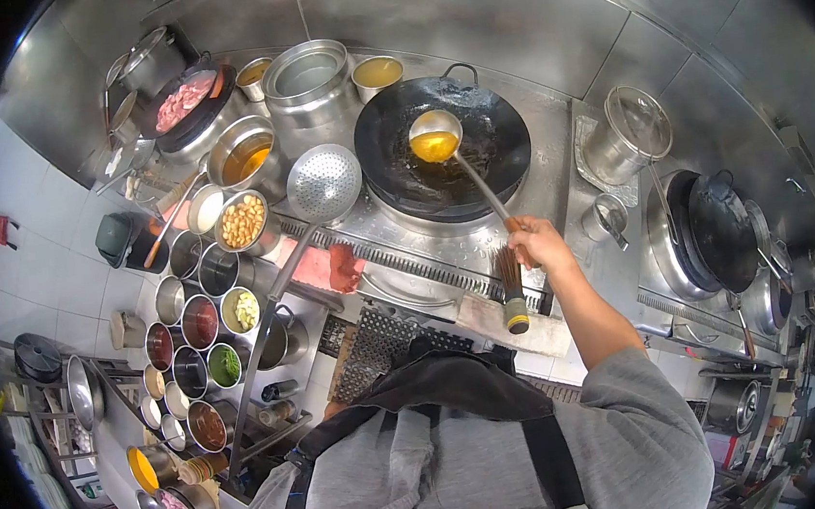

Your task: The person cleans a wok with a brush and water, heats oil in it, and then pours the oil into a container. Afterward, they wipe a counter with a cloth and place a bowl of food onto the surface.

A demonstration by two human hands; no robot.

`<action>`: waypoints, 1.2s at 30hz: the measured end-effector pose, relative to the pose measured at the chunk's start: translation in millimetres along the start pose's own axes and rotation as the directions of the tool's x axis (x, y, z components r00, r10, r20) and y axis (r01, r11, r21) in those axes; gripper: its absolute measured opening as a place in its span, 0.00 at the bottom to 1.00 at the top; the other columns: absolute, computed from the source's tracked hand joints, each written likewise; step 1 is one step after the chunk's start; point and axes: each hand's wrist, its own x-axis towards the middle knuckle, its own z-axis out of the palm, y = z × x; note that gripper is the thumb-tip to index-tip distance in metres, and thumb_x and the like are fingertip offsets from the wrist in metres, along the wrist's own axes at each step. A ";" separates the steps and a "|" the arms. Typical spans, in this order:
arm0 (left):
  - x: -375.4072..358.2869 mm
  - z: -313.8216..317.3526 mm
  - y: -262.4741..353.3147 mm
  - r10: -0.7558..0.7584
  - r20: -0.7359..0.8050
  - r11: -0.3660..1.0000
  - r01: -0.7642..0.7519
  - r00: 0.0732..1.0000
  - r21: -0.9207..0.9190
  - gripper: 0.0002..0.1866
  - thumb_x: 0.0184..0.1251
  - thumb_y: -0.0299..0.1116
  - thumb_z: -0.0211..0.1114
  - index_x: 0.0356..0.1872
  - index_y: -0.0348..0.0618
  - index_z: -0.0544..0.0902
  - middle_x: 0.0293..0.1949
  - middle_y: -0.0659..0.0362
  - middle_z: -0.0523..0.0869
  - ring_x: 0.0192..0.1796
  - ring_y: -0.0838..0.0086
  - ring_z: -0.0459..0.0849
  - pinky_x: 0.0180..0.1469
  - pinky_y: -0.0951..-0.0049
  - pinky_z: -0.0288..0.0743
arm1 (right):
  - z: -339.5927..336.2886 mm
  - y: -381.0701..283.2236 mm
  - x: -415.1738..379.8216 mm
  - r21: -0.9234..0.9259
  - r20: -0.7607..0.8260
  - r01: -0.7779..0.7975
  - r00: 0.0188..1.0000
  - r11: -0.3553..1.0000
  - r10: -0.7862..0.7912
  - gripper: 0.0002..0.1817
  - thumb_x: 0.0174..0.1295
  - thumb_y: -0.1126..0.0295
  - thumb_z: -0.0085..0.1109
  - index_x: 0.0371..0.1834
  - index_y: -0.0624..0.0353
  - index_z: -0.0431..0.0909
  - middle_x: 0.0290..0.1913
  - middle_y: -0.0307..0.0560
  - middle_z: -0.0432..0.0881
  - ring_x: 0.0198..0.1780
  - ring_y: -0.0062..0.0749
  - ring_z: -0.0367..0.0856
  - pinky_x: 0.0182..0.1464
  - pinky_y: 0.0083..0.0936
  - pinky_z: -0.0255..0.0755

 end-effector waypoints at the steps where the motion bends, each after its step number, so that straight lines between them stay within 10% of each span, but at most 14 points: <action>1: 3.2 1.6 1.0 -0.167 0.195 0.952 0.210 0.966 -0.224 0.13 0.55 0.42 0.57 0.29 0.48 0.87 0.33 0.52 0.87 0.37 0.63 0.87 0.38 0.61 0.80 | 2.2 -2.4 -6.3 -0.001 -0.005 -0.003 1.000 1.000 0.003 0.23 0.46 0.78 0.57 0.50 0.71 0.71 0.20 0.43 0.74 0.11 0.24 0.69 0.10 0.21 0.60; 4: 9.6 -7.4 3.3 0.095 0.063 0.989 -0.102 0.993 0.109 0.13 0.57 0.40 0.56 0.28 0.46 0.85 0.30 0.52 0.86 0.33 0.63 0.86 0.33 0.63 0.80 | 11.1 -5.6 -17.7 0.142 0.073 -0.054 0.996 0.988 0.044 0.26 0.48 0.76 0.57 0.53 0.72 0.68 0.25 0.46 0.77 0.11 0.24 0.70 0.08 0.18 0.57; 7: 12.3 -31.1 21.7 0.517 0.035 0.674 -0.432 0.855 0.600 0.12 0.58 0.38 0.54 0.27 0.42 0.83 0.26 0.52 0.85 0.28 0.64 0.86 0.26 0.65 0.79 | 25.3 -14.7 -16.5 0.181 0.108 -0.053 0.994 0.982 0.034 0.26 0.48 0.76 0.58 0.54 0.72 0.68 0.25 0.45 0.77 0.12 0.24 0.70 0.08 0.19 0.58; 8: 15.9 -34.1 29.9 0.518 0.035 0.673 -0.433 0.854 0.600 0.12 0.58 0.38 0.54 0.27 0.42 0.83 0.26 0.52 0.85 0.28 0.64 0.86 0.26 0.65 0.79 | 31.4 -17.1 -11.5 0.170 0.092 -0.036 0.996 0.985 0.020 0.24 0.45 0.78 0.57 0.51 0.70 0.71 0.22 0.44 0.74 0.13 0.25 0.69 0.10 0.22 0.58; 9: 19.3 -35.2 40.0 0.252 -0.018 0.968 -0.252 0.967 0.005 0.11 0.56 0.38 0.56 0.29 0.42 0.82 0.27 0.52 0.85 0.29 0.63 0.86 0.29 0.64 0.80 | 37.3 -20.2 -5.3 0.171 0.091 -0.034 0.996 0.985 0.018 0.24 0.45 0.78 0.57 0.51 0.70 0.71 0.22 0.44 0.74 0.13 0.25 0.69 0.10 0.22 0.58; 10: 23.4 -35.9 45.9 -0.009 0.111 0.811 0.072 0.994 -0.581 0.11 0.55 0.38 0.58 0.31 0.42 0.82 0.28 0.51 0.86 0.30 0.62 0.86 0.32 0.63 0.80 | 43.1 -24.1 2.0 0.154 0.082 -0.006 0.997 0.988 -0.006 0.24 0.45 0.78 0.58 0.50 0.69 0.72 0.22 0.44 0.74 0.13 0.25 0.69 0.10 0.22 0.58; 11: 48.7 -23.8 28.7 -0.007 0.107 0.811 0.068 0.994 -0.582 0.11 0.55 0.38 0.58 0.31 0.42 0.82 0.28 0.51 0.86 0.30 0.62 0.86 0.32 0.63 0.80 | 48.1 -28.2 10.5 0.137 0.073 0.021 0.997 0.990 -0.031 0.24 0.45 0.77 0.58 0.50 0.69 0.72 0.21 0.43 0.74 0.13 0.25 0.69 0.10 0.22 0.58; 13: 70.1 -35.1 28.8 0.566 -0.113 0.793 -0.577 0.816 -0.193 0.11 0.52 0.36 0.61 0.33 0.41 0.82 0.33 0.52 0.86 0.33 0.62 0.86 0.36 0.62 0.79 | 54.0 -36.7 33.1 0.087 0.072 0.053 0.996 0.995 -0.060 0.22 0.46 0.77 0.57 0.48 0.69 0.73 0.21 0.43 0.74 0.13 0.24 0.70 0.11 0.23 0.60; 16: 49.5 -41.6 55.4 0.113 0.005 0.971 -0.109 0.994 -0.211 0.11 0.53 0.35 0.61 0.34 0.41 0.82 0.35 0.52 0.85 0.37 0.62 0.86 0.39 0.62 0.79 | 61.3 -56.0 61.1 -0.156 0.025 0.127 0.992 0.980 -0.125 0.18 0.48 0.75 0.56 0.45 0.67 0.74 0.21 0.46 0.75 0.14 0.26 0.72 0.12 0.24 0.64; 20: -5.4 -53.7 65.3 0.570 -0.075 0.705 -0.441 0.818 0.555 0.09 0.53 0.33 0.59 0.32 0.41 0.83 0.33 0.52 0.86 0.35 0.61 0.86 0.39 0.64 0.80 | 65.8 -75.0 68.9 -0.611 -0.124 0.078 0.973 0.788 -0.193 0.16 0.51 0.72 0.56 0.44 0.65 0.75 0.29 0.58 0.80 0.25 0.42 0.81 0.27 0.34 0.74; 23: -47.3 -55.4 68.1 0.451 -0.074 0.812 -0.374 0.889 0.448 0.09 0.55 0.33 0.56 0.28 0.40 0.83 0.28 0.52 0.86 0.30 0.62 0.86 0.35 0.64 0.81 | 63.0 -69.9 64.9 -0.779 -0.106 0.129 0.937 0.614 -0.332 0.20 0.51 0.70 0.58 0.48 0.65 0.74 0.43 0.63 0.81 0.47 0.54 0.80 0.50 0.39 0.73; 25: -97.9 -63.6 80.3 0.092 -0.121 0.981 -0.111 0.988 -0.157 0.13 0.57 0.33 0.52 0.24 0.38 0.82 0.23 0.53 0.85 0.24 0.64 0.85 0.27 0.64 0.81 | 60.9 -61.2 55.1 -0.805 -0.079 0.186 0.907 0.563 -0.413 0.23 0.51 0.70 0.58 0.53 0.62 0.73 0.47 0.64 0.79 0.52 0.54 0.76 0.54 0.40 0.70; 31: 24.3 4.4 7.0 -0.087 0.118 0.950 0.118 0.989 -0.289 0.13 0.56 0.33 0.53 0.24 0.37 0.83 0.24 0.52 0.85 0.24 0.65 0.85 0.28 0.65 0.82 | 64.6 -65.4 4.6 -0.819 -0.009 0.186 0.942 0.542 -0.337 0.27 0.50 0.72 0.56 0.58 0.63 0.69 0.44 0.66 0.79 0.49 0.57 0.77 0.53 0.41 0.71; 36: -28.6 -38.7 43.6 0.362 -0.013 0.813 -0.309 0.932 0.494 0.11 0.55 0.32 0.56 0.29 0.40 0.86 0.26 0.52 0.85 0.27 0.64 0.86 0.32 0.66 0.81 | 50.5 -41.5 -13.6 -0.857 0.112 0.295 0.907 0.423 -0.406 0.30 0.50 0.73 0.55 0.61 0.62 0.67 0.42 0.67 0.79 0.46 0.59 0.77 0.51 0.43 0.71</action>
